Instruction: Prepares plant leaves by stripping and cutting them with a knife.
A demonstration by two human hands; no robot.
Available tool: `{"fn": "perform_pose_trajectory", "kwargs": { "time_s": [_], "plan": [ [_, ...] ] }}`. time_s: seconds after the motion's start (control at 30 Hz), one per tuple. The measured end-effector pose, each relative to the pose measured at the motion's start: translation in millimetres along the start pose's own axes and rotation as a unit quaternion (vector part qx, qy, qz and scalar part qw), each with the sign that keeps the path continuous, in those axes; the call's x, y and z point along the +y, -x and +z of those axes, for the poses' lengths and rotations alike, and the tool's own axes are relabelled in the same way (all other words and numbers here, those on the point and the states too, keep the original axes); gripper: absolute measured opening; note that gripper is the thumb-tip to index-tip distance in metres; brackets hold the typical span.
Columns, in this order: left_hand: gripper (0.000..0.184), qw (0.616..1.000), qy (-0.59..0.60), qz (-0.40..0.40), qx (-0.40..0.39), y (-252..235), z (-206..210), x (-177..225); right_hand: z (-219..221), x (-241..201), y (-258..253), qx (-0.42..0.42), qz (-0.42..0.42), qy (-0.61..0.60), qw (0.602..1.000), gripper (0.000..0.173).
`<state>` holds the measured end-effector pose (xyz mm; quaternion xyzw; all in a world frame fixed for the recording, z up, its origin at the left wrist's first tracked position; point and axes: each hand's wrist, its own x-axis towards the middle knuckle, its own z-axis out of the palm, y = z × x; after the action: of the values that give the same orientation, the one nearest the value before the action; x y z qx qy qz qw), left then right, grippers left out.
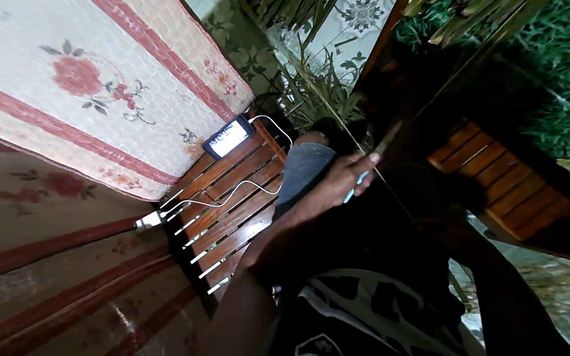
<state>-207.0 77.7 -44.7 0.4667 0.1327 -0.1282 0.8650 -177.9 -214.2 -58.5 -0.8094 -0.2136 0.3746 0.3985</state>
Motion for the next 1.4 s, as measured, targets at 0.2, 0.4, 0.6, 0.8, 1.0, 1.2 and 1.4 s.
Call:
{"fn": "perform_pose_trajectory", "kwargs": {
  "time_s": [0.2,0.4,0.6,0.8,1.0,1.2,1.4],
  "plan": [
    [0.023,0.988,-0.105,-0.041,-0.104,9.0,28.1,-16.3,3.4,-12.1,-8.8,0.007,0.011,0.025,1.000,0.030],
    [0.030,0.999,-0.038,0.003,0.009,7.8,-5.3,18.8,-20.7,19.8,12.9,-0.018,0.046,0.102,0.994,0.025],
    [0.035,0.999,0.028,0.027,0.016,-4.0,-14.2,3.3,-35.8,31.5,24.8,-0.012,0.113,0.117,0.987,0.024],
    [0.028,0.981,-0.161,-0.030,-0.109,3.8,40.2,-39.2,-9.4,-15.2,-1.1,0.066,-0.018,0.121,0.990,0.033],
    [0.024,0.999,-0.044,-0.022,-0.018,1.0,2.7,3.9,-12.5,-13.4,-2.6,-0.015,0.039,0.104,0.994,0.024],
    [0.040,0.990,0.040,0.093,0.103,-8.7,-53.7,41.6,-33.6,55.9,25.9,0.051,0.146,0.049,0.987,0.029],
    [0.035,0.959,0.140,0.136,0.204,-28.0,-69.9,22.9,-47.4,50.8,41.4,0.190,0.207,-0.048,0.959,0.026]
  ]
}}
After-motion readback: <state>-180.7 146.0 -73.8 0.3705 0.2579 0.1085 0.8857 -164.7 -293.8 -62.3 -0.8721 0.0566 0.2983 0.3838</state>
